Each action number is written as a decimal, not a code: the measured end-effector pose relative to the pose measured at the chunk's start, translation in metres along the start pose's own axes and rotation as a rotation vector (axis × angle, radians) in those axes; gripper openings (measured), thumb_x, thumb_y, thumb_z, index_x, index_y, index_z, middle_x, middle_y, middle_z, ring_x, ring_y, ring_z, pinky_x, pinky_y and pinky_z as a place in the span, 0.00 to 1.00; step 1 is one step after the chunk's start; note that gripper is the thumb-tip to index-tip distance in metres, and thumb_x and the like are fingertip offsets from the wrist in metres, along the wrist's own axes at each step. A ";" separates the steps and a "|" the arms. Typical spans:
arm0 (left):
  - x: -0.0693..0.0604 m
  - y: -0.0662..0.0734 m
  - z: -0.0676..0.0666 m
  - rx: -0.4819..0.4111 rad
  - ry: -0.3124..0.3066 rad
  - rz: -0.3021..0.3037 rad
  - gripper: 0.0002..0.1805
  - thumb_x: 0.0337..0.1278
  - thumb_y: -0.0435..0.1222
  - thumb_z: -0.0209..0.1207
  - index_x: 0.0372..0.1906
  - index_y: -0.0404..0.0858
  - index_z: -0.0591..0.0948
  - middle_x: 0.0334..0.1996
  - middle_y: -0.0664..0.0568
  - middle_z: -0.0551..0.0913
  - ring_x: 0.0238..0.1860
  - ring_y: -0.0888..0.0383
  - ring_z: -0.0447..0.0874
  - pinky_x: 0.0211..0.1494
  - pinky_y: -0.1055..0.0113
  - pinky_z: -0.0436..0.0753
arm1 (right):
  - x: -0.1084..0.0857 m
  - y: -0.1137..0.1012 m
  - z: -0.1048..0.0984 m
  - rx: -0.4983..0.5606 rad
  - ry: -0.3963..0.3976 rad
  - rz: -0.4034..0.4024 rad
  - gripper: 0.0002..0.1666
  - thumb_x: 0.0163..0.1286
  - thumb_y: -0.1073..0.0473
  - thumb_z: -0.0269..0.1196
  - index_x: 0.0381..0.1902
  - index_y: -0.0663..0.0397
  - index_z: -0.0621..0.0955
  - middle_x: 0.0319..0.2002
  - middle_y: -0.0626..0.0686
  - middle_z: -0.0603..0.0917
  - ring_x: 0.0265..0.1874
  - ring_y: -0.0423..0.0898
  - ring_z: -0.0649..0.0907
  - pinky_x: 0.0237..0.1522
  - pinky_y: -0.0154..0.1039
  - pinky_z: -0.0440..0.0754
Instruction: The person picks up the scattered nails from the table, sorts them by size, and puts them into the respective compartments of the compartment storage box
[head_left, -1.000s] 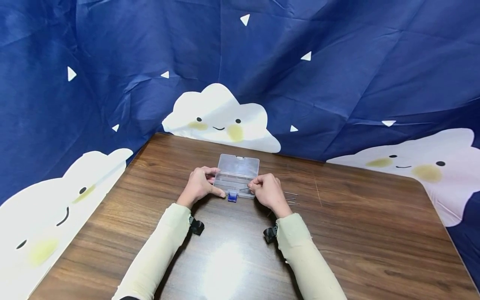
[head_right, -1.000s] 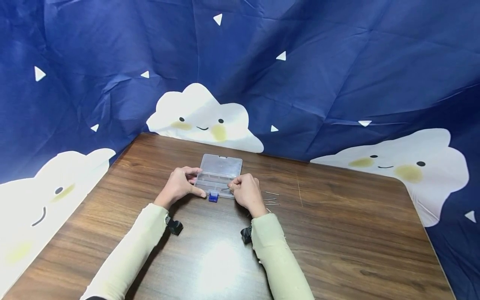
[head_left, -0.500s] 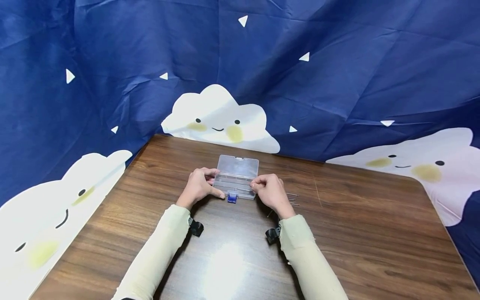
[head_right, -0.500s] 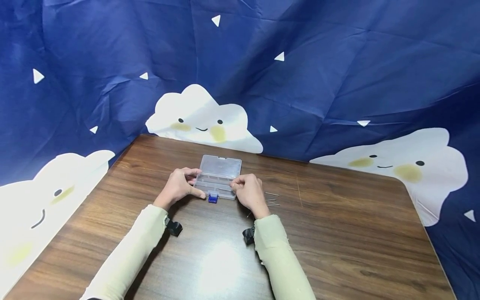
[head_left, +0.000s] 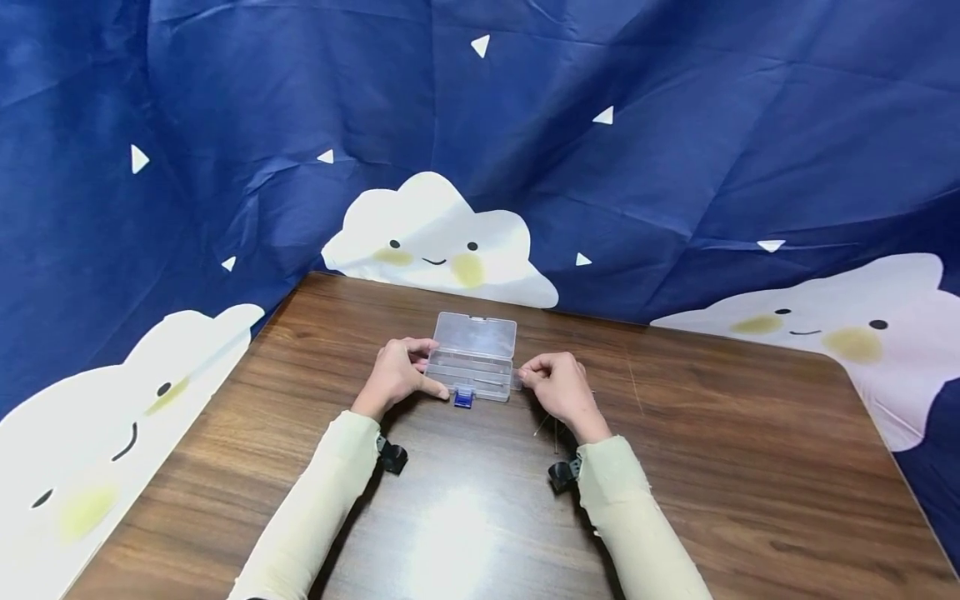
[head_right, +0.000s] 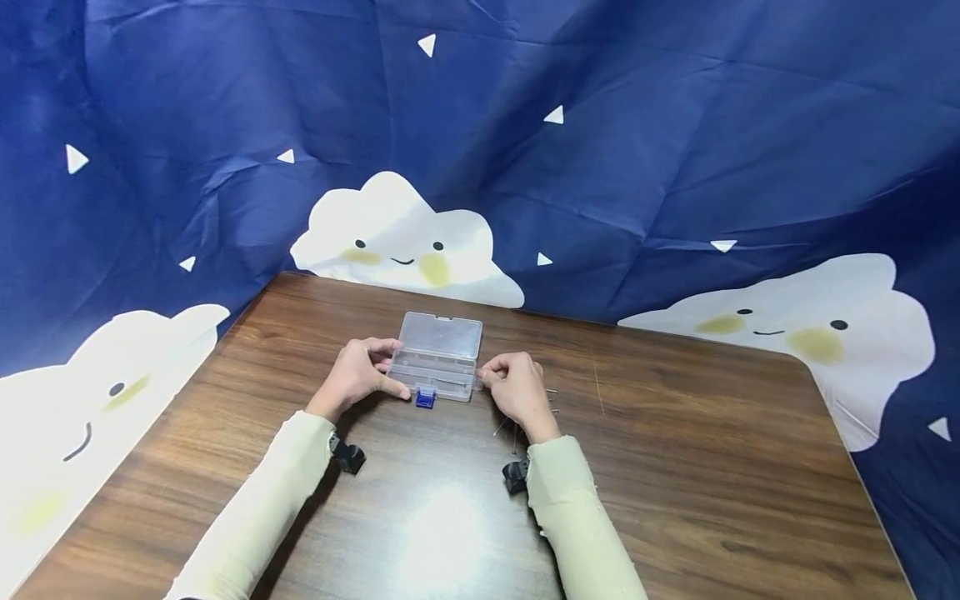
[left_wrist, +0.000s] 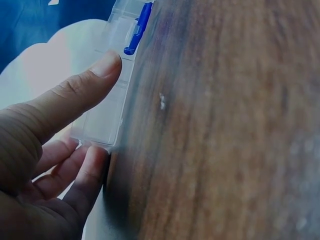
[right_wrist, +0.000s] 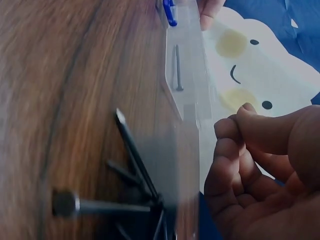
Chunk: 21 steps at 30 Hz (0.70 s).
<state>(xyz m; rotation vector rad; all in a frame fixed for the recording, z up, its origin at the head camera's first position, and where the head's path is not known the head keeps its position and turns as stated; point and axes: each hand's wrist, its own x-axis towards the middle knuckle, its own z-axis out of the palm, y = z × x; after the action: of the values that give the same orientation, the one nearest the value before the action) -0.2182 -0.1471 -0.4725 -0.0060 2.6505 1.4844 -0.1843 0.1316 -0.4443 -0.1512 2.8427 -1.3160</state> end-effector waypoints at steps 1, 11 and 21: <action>0.000 0.000 -0.001 0.000 -0.002 -0.002 0.47 0.03 0.33 0.88 0.52 0.44 0.87 0.47 0.50 0.84 0.43 0.55 0.81 0.48 0.61 0.81 | 0.000 0.001 -0.002 -0.001 -0.002 0.000 0.06 0.69 0.59 0.68 0.34 0.55 0.89 0.25 0.48 0.86 0.25 0.44 0.77 0.36 0.41 0.73; 0.001 0.002 0.000 -0.007 -0.006 -0.002 0.47 0.02 0.33 0.88 0.51 0.45 0.87 0.39 0.50 0.86 0.40 0.55 0.81 0.47 0.61 0.81 | -0.007 0.018 -0.023 -0.042 0.045 0.027 0.06 0.69 0.59 0.67 0.34 0.55 0.89 0.25 0.46 0.85 0.26 0.44 0.78 0.40 0.43 0.73; 0.002 0.001 -0.002 -0.013 -0.025 0.026 0.46 0.04 0.33 0.88 0.50 0.44 0.86 0.41 0.50 0.84 0.41 0.54 0.81 0.46 0.60 0.81 | -0.012 0.043 -0.041 -0.102 0.094 0.034 0.06 0.67 0.59 0.69 0.32 0.53 0.89 0.24 0.45 0.85 0.28 0.44 0.80 0.41 0.44 0.74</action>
<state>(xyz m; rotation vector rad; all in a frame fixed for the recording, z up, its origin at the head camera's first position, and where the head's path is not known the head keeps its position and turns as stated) -0.2202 -0.1479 -0.4710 0.0455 2.6313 1.4987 -0.1779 0.1914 -0.4504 -0.0421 2.9773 -1.2043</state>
